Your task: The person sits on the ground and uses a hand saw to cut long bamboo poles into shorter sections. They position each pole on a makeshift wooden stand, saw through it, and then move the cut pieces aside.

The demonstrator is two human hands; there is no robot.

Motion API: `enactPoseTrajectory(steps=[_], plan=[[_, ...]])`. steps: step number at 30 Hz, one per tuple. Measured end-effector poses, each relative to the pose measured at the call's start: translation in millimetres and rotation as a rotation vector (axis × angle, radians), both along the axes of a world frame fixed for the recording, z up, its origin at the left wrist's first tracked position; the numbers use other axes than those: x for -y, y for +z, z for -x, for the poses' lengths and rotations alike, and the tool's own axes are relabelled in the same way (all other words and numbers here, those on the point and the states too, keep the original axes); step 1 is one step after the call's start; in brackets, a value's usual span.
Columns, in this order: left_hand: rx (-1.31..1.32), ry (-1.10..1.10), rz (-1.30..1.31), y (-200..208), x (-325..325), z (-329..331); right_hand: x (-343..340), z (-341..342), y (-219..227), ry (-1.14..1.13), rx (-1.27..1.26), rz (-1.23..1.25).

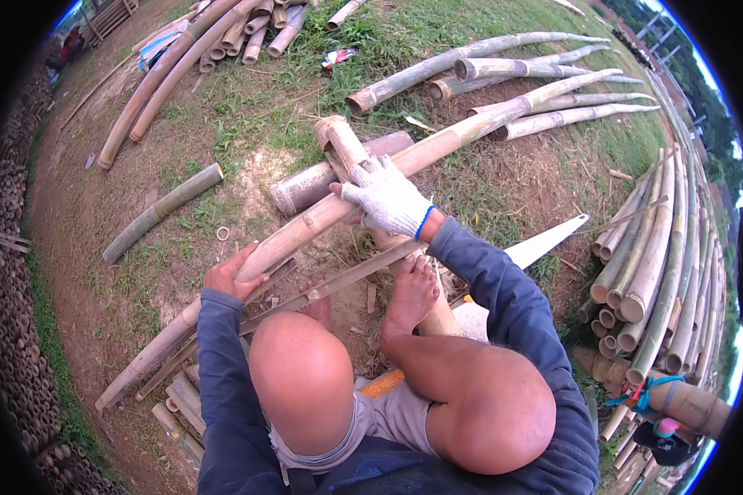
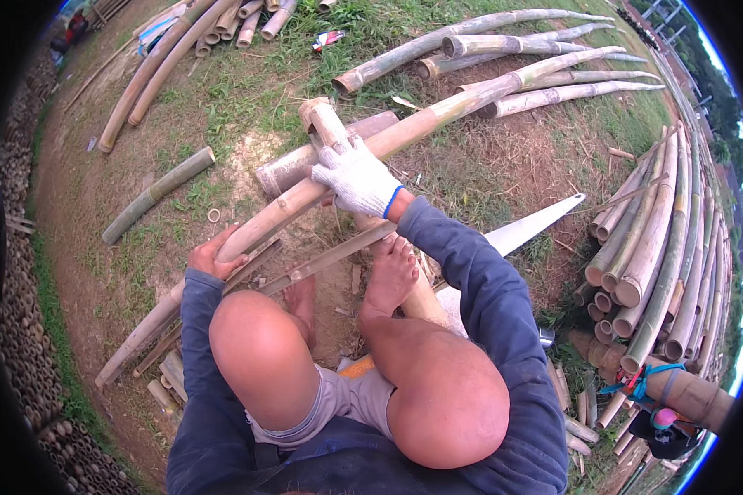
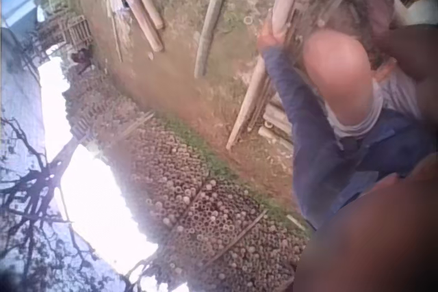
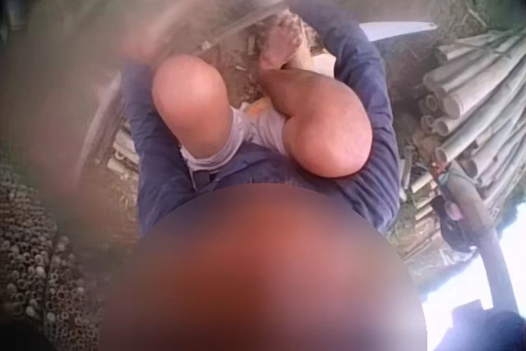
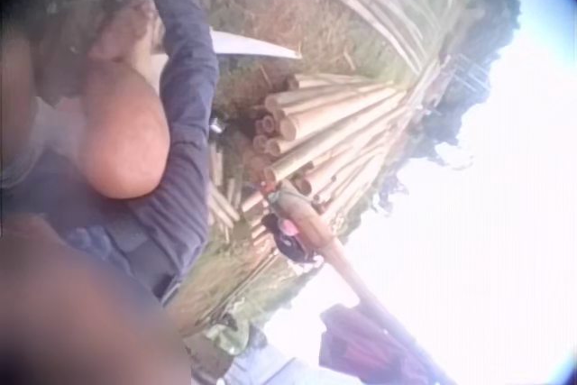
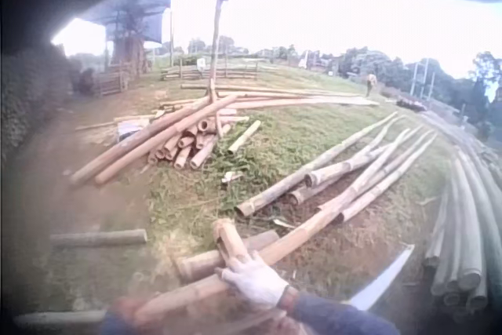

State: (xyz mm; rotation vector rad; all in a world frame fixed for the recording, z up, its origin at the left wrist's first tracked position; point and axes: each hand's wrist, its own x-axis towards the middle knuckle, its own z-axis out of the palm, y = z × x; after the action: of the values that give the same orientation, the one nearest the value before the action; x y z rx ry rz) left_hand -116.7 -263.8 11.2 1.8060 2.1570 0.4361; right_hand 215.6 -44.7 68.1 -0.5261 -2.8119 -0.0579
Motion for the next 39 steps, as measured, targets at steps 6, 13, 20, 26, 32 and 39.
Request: enactPoseTrajectory(steps=[6, 13, 20, 26, 32, 39], plan=[[0.079, -0.037, -0.047, -20, -28, 4, -11, 3, -31, -0.097, -0.05, 0.021], [0.186, -0.193, -0.02, -47, -42, 21, -52, -38, -41, -0.394, -0.472, 0.084], [0.215, -0.199, 0.022, -53, -64, 1, -102, -105, -93, -0.824, -0.957, 0.517], [-0.025, -0.277, -0.073, -42, -131, -72, -36, -112, -118, -0.824, -1.098, 0.83], [0.05, -0.153, 0.294, -24, -165, -102, 63, -153, -151, -1.019, -1.015, 0.706], [0.049, -0.12, 0.272, -14, -131, -65, 126, -221, -196, -1.306, -0.47, 0.206]])
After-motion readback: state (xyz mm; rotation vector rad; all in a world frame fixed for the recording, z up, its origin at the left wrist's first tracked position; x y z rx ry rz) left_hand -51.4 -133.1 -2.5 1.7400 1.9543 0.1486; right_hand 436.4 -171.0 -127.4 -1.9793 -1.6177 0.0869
